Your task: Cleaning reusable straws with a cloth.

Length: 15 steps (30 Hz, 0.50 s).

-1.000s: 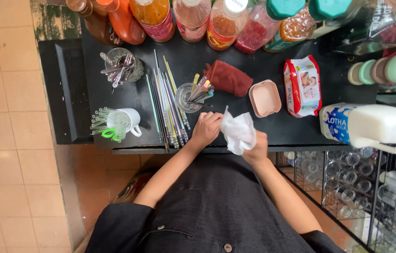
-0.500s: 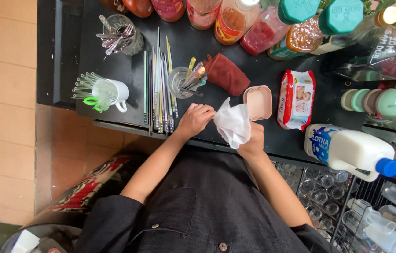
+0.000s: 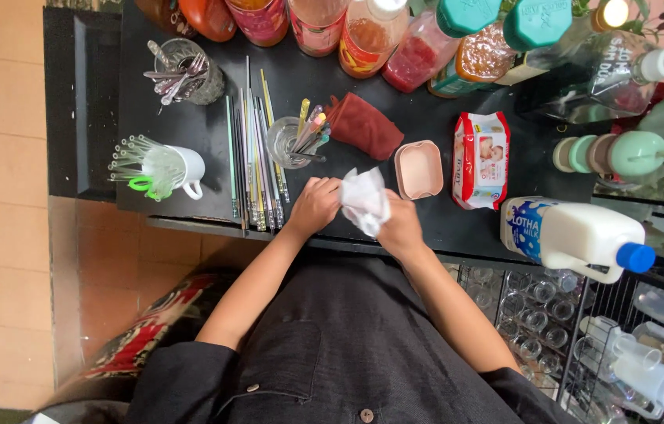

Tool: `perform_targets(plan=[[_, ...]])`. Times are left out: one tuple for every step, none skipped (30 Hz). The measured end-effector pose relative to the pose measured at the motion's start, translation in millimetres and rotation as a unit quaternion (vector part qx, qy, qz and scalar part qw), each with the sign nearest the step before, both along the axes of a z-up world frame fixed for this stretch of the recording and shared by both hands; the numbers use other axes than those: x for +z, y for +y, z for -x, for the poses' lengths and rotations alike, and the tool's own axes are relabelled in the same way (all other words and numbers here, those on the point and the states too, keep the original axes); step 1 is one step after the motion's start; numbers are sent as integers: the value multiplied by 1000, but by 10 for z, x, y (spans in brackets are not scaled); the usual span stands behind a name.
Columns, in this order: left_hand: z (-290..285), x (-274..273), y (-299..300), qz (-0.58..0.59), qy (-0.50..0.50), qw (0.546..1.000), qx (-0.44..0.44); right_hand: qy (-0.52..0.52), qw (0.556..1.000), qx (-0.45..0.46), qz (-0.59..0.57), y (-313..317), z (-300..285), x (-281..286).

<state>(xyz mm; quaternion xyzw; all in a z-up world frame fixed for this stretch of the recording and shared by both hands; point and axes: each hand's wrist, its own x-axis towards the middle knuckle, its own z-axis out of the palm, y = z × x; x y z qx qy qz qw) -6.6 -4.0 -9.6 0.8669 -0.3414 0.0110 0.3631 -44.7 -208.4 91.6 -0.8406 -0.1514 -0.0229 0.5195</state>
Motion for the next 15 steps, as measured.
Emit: perform_targets(plan=[[2,11,-7,0,-1,1000,-4,-1,1000,-4,0,4,18,139],[1,25,-7,9,10,1000,-3,-15,1000,-23,11,14,33,279],[-6,39,-5,16,21,1000,-2,-30,998,-42,21,27,44,419],[-32,100,-6,16,19,1000,-6,-32,998,-45,21,38,80,327],[-33,159,-1,37,28,999,-5,-31,998,-61,1,55,135,232],[-35,213,5,57,38,998,-4,-30,996,-77,-19,73,191,134],[-34,161,8,56,39,998,-7,-29,996,-80,-19,104,224,-52],[-33,109,13,39,33,999,-12,55,990,-131,-22,136,258,-238],[-36,59,21,23,26,999,-17,139,974,-179,-25,171,289,-423],[-27,38,51,22,27,999,-20,140,973,-182,-26,201,291,-506],[-33,16,74,20,23,999,-29,168,970,-175,-9,224,282,-591],[-37,-6,92,18,19,999,-38,197,966,-167,8,243,275,-675],[-23,-54,102,18,20,999,-46,198,965,-174,7,261,305,-647],[-9,-99,107,20,16,999,-42,183,969,-164,-15,274,335,-616],[-24,-149,90,24,8,999,-40,164,974,-155,-36,267,340,-587]])
